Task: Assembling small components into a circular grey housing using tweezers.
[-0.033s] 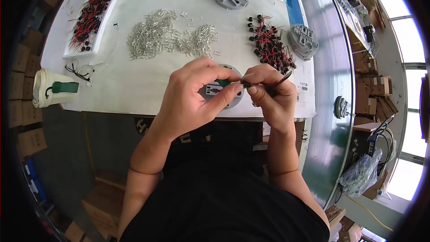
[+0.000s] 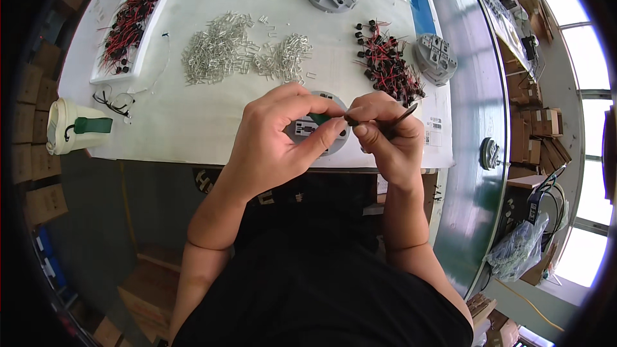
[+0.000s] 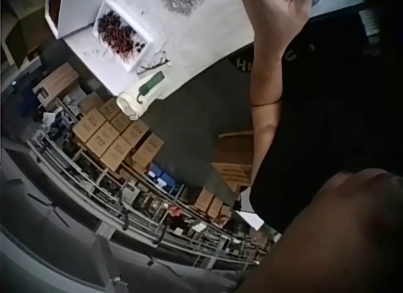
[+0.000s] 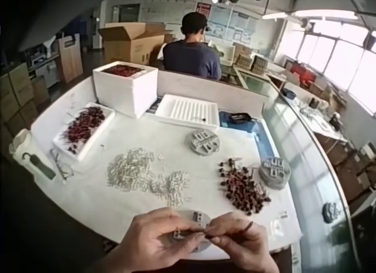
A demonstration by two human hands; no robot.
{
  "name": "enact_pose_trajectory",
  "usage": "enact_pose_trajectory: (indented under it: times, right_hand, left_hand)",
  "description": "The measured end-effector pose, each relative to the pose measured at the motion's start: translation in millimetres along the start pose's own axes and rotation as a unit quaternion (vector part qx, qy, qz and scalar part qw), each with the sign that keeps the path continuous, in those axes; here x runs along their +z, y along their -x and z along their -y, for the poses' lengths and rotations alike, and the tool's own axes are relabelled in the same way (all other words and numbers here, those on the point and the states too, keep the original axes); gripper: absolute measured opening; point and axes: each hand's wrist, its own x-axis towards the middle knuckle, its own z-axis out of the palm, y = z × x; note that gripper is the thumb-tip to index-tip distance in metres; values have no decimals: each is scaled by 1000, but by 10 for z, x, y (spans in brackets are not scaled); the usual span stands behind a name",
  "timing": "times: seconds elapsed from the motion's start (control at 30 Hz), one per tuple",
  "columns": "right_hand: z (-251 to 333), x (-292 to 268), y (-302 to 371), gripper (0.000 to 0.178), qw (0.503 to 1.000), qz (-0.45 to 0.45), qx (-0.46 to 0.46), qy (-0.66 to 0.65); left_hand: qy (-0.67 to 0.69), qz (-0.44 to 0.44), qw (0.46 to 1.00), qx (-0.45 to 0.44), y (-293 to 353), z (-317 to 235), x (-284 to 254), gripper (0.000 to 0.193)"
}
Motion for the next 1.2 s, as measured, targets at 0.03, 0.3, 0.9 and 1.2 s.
enact_pose_trajectory:
  times: [0.03, 0.3, 0.9, 1.2]
  right_hand:
    - [-22, -7, 10, 20, 1000, 14, -7, 12]
    - [-69, 75, 112, 21, 995, -48, 26, 82]
    - [46, -39, 225, 21, 954, -33, 59, 292]
    - [-34, 66, 255, 21, 862, 3, 29, 506]
  left_hand:
    - [0, 1, 1000, -2, 10, 12, 15, 17]
    - [-47, -24, 998, 44, 83, 88, 148, 10]
    - [-97, 5, 995, 16, 194, 339, 165, 7]
    - [-375, 26, 923, 79, 224, 372, 288, 12]
